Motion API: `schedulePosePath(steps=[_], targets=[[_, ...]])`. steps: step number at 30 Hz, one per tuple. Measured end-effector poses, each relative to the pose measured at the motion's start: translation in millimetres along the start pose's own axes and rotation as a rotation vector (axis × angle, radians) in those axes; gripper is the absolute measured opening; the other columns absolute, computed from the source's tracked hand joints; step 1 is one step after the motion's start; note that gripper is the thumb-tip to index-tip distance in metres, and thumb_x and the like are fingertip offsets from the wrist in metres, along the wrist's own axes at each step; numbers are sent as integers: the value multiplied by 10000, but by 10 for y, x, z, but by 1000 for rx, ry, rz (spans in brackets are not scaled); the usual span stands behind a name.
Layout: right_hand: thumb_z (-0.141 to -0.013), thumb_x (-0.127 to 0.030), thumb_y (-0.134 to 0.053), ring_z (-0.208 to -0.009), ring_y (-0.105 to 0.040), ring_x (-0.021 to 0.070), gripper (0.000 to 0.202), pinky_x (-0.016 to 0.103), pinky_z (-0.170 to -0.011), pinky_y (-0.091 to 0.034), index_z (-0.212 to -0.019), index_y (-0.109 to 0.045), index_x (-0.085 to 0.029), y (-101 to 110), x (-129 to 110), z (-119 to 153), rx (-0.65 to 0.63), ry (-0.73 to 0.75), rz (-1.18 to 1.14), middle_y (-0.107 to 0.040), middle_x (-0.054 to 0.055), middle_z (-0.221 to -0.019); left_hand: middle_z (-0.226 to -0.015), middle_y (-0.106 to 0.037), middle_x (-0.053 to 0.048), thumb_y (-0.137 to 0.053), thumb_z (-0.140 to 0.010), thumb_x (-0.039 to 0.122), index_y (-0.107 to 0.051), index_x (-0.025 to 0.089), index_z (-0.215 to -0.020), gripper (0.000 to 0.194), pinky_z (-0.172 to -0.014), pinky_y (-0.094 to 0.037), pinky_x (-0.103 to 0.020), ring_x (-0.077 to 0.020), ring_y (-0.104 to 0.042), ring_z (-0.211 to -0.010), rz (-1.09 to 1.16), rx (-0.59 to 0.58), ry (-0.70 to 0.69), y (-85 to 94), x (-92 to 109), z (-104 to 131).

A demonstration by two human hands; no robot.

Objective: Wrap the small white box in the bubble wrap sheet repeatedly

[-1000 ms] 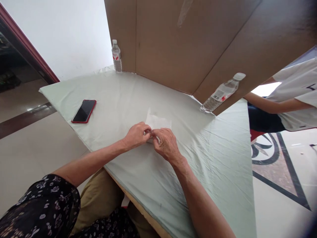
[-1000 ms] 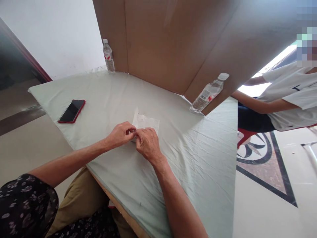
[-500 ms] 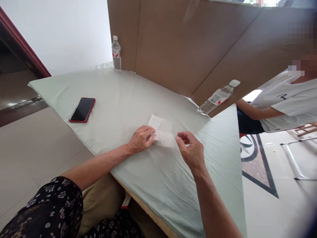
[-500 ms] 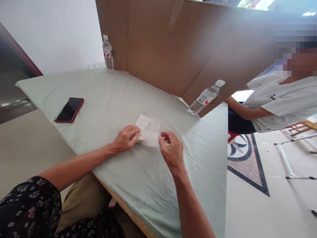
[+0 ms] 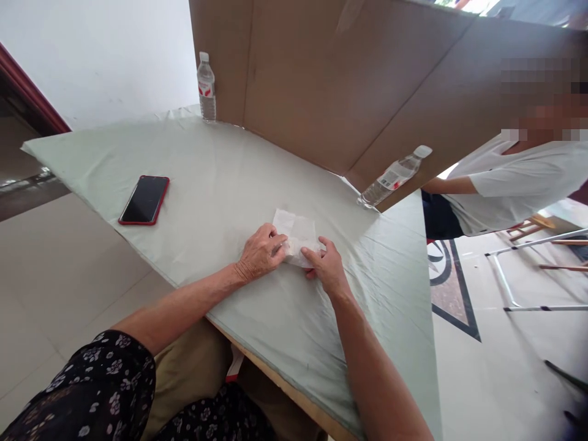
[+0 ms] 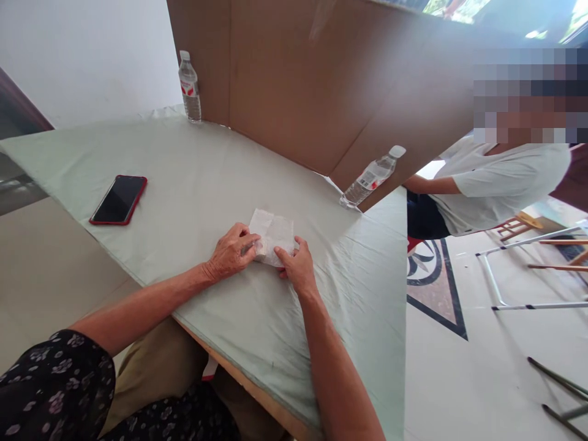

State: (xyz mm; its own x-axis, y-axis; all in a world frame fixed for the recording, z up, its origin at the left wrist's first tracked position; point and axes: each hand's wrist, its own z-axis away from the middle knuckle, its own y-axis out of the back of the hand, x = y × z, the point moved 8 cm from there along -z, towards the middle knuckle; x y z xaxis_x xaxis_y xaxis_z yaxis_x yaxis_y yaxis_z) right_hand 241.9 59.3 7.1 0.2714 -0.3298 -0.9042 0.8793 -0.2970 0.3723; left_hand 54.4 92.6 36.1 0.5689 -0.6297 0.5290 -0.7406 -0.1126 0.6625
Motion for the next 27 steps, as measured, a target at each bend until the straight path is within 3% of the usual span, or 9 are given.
schedulePosePath(steps=[3,8,17,23,27], targets=[[-685,-378,-718,-580,-608,166,830,264,-409,-487,-1423,-420,-146,-28,-88,39,59,91,-41,-692,59,-871,-959,-600,-64,-569,-886,302,-737,204,-1056,258,-700,-469,-245,-147,-577,-804,16,-48,70,-14,-40,-17],[-699,-436,-701,-635,-580,156,788,244,-460,-476,-1390,-455,-150,-84,-246,144,56,174,-63,-660,11,-790,-886,-643,-34,-615,-856,307,-740,232,-1087,273,-687,-466,-242,-144,-598,-754,37,-173,154,-79,-71,-46],[-727,-457,-674,-620,-572,141,832,256,-509,-488,-1437,-436,-95,-254,-423,112,10,211,5,-622,-19,-743,-843,-621,-45,-586,-856,297,-742,219,-974,211,-668,-448,-252,-163,-594,-759,24,-232,111,-109,-9,-78],[-802,-479,-617,-730,-667,193,738,339,-658,-545,-1426,-469,-114,-329,-509,206,-71,309,175,-743,112,-993,-825,-612,-38,-598,-808,256,-721,190,-1037,269,-689,-455,-277,-165,-566,-739,195,-255,143,-137,-26,-105],[-875,-306,-471,-740,-684,185,581,365,-728,-555,-1436,-461,-155,-364,-560,307,-189,419,289,-746,125,-1124,-732,-557,27,-598,-730,179,-617,140,-1232,503,-671,-448,-254,-127,-508,-661,415,-264,278,-114,-108,-106]])
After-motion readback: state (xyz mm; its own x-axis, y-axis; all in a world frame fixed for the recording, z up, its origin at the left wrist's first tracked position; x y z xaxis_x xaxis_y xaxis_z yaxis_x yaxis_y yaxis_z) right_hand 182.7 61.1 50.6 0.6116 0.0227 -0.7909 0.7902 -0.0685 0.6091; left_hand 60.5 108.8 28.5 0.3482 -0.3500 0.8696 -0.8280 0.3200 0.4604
